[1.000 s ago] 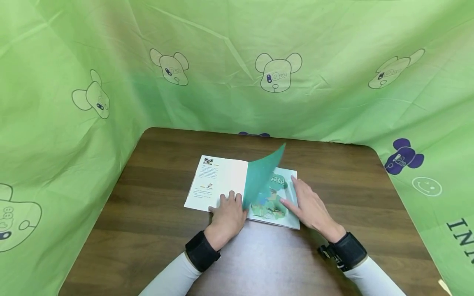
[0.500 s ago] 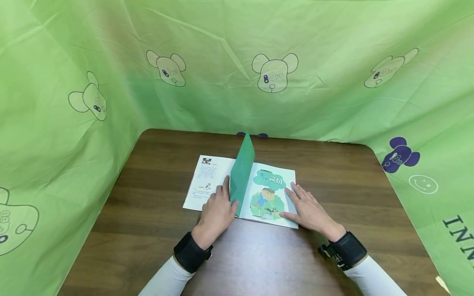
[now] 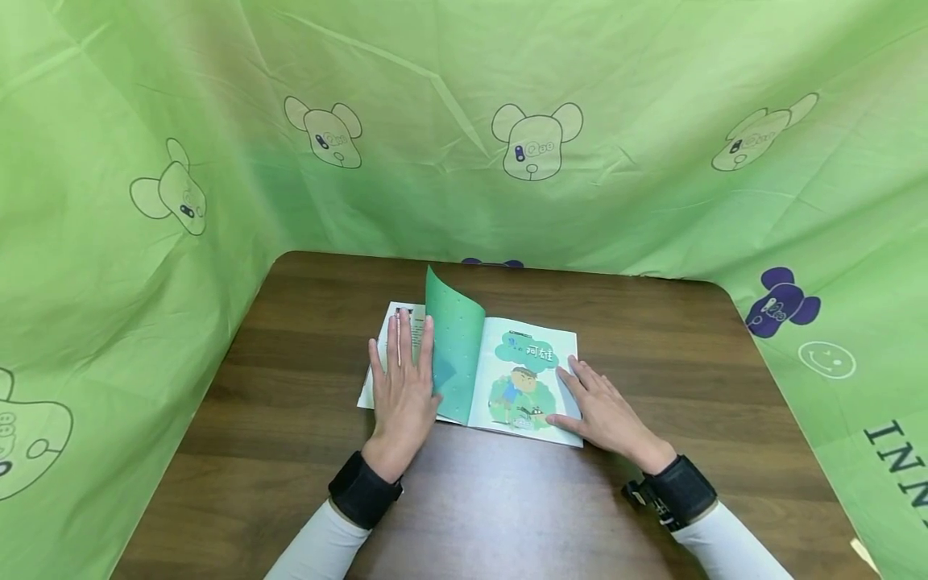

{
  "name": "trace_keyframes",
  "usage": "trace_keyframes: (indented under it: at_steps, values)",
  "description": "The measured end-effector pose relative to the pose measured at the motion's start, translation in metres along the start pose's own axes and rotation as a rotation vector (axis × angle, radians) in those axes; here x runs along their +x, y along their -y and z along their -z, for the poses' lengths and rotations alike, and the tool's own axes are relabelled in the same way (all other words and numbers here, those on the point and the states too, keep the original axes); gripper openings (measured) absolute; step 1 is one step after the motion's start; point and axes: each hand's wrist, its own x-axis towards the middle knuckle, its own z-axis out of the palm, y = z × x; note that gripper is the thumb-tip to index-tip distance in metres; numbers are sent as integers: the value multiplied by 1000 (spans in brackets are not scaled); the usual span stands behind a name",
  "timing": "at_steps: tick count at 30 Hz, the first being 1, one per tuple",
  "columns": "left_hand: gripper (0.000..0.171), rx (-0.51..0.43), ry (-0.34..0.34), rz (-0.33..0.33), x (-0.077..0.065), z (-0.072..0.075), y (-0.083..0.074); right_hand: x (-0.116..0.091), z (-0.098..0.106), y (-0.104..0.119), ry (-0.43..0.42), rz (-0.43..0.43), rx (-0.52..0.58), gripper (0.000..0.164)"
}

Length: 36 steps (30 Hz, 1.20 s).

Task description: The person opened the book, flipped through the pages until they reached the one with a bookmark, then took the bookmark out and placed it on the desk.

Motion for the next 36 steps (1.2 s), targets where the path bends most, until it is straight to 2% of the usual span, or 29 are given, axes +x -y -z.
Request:
trace_keyframes:
  at_steps: [5, 8, 13, 18, 22, 27, 31, 36]
  values:
    - [136, 94, 16, -44, 1, 2, 2, 0, -1, -1, -5, 4, -7, 91]
    - [135, 122, 55, -63, 1, 2, 2, 0, -1, -1, -8, 4, -2, 91]
    - [123, 134, 141, -89, 0, -1, 0, -1, -2, -1, -2, -4, 8, 91]
    - [103, 145, 240, -140, -4, -4, -5, -2, -4, -1, -2, -9, 11, 92]
    - [83, 114, 264, -190, -10, -5, -6, -2, -7, -3, -5, -4, 12, 92]
    - [63, 47, 245, -232, -18, -7, -3, -3, -6, -3, -24, 5, 20, 90]
    - [56, 31, 274, -248, -24, -8, -1, -3, -4, -2, -25, 3, 17, 90]
    - [56, -22, 352, -229, -30, -8, -1, -2, -3, -3, -16, 2, 12, 90]
